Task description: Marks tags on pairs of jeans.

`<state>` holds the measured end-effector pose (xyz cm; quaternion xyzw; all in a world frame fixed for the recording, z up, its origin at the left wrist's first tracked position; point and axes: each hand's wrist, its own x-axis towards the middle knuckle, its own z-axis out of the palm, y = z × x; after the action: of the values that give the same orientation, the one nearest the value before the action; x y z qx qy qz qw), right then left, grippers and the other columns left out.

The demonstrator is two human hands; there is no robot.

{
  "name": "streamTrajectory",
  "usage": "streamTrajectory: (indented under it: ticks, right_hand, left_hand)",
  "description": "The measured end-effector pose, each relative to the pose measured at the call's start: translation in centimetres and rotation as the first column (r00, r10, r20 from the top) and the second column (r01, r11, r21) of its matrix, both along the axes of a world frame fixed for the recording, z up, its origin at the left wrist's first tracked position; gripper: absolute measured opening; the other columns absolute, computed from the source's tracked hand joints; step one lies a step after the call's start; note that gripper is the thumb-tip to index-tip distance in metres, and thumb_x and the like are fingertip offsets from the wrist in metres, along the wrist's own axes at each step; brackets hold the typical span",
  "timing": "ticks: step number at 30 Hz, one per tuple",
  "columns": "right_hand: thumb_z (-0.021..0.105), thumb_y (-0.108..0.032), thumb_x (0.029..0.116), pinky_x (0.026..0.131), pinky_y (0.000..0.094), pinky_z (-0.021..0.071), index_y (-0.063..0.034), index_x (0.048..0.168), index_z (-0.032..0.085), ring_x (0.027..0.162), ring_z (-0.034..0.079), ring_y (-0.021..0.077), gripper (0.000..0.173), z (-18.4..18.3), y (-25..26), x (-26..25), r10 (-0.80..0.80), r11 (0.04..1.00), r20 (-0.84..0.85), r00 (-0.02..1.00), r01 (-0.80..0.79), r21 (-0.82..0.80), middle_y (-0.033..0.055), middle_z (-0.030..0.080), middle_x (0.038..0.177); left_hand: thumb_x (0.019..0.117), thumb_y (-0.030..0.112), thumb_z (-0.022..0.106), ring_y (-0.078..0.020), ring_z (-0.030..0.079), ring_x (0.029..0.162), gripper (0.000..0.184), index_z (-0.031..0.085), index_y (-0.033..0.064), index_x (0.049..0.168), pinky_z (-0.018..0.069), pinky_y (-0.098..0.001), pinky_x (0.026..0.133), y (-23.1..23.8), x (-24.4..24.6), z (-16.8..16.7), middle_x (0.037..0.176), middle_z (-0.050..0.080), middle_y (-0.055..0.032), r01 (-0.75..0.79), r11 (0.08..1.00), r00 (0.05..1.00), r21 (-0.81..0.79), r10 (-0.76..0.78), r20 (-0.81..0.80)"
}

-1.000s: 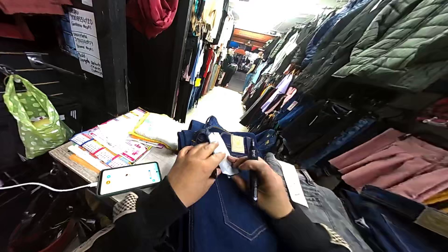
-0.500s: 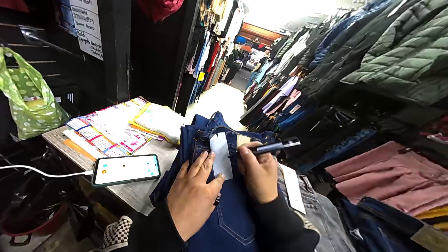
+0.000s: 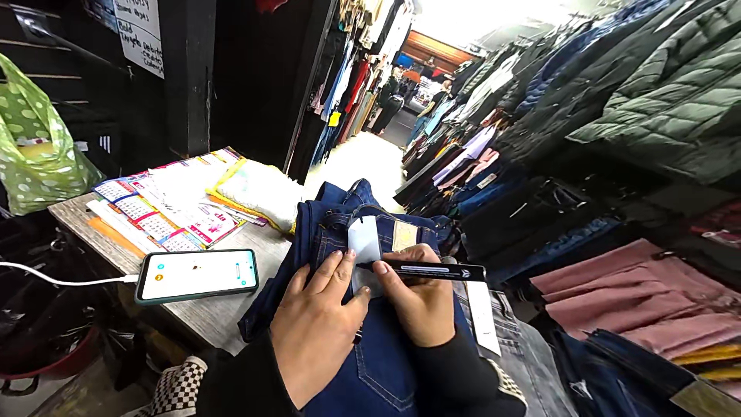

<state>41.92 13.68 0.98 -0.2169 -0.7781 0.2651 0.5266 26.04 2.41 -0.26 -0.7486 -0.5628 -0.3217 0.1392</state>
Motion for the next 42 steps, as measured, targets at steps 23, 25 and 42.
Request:
streamTrajectory:
  ticks: [23, 25, 42]
  right_hand:
    - [0.075, -0.016, 0.0848, 0.049, 0.0230, 0.0531, -0.0167, 0.094, 0.060, 0.056, 0.060, 0.0067, 0.018, -0.2, 0.1, 0.5, -0.030, 0.999, 0.033, 0.999, 0.028, 0.041, -0.0035, 0.065, 0.074]
    - [0.075, -0.016, 0.0842, 0.049, 0.0228, 0.0531, -0.0167, 0.095, 0.060, 0.056, 0.061, 0.0066, 0.019, -0.2, 0.1, 0.5, -0.017, 0.999, 0.036, 0.999, 0.016, 0.034, -0.0035, 0.065, 0.074]
    - [0.070, -0.022, 0.0941, 0.049, 0.0236, 0.0535, -0.0165, 0.107, 0.060, 0.055, 0.060, 0.0092, 0.017, 0.0, 0.5, 0.4, -0.136, 0.991, -0.074, 0.988, 0.135, -0.011, -0.0010, 0.064, 0.076]
  left_hand:
    - [0.0913, 0.028, 0.068, -0.0325, 0.046, 0.144, 0.034, 0.074, 0.0274, 0.124, 0.0477, -0.0569, 0.104, 0.0, 0.1, -0.1, 0.151, 0.054, -0.0142, -0.017, 1.000, 1.000, 0.003, 0.017, -0.002]
    - [0.0911, 0.028, 0.068, -0.0327, 0.046, 0.144, 0.034, 0.074, 0.0276, 0.124, 0.0478, -0.0566, 0.104, 0.0, 0.1, 0.0, 0.150, 0.054, -0.0142, -0.018, 1.000, 1.000, 0.003, 0.018, -0.010]
    - [0.0899, 0.028, 0.069, -0.0332, 0.047, 0.143, 0.034, 0.075, 0.0247, 0.123, 0.0488, -0.0578, 0.102, -0.1, 0.3, 0.0, 0.150, 0.054, -0.0143, -0.020, 1.000, 1.000, 0.007, 0.020, -0.012]
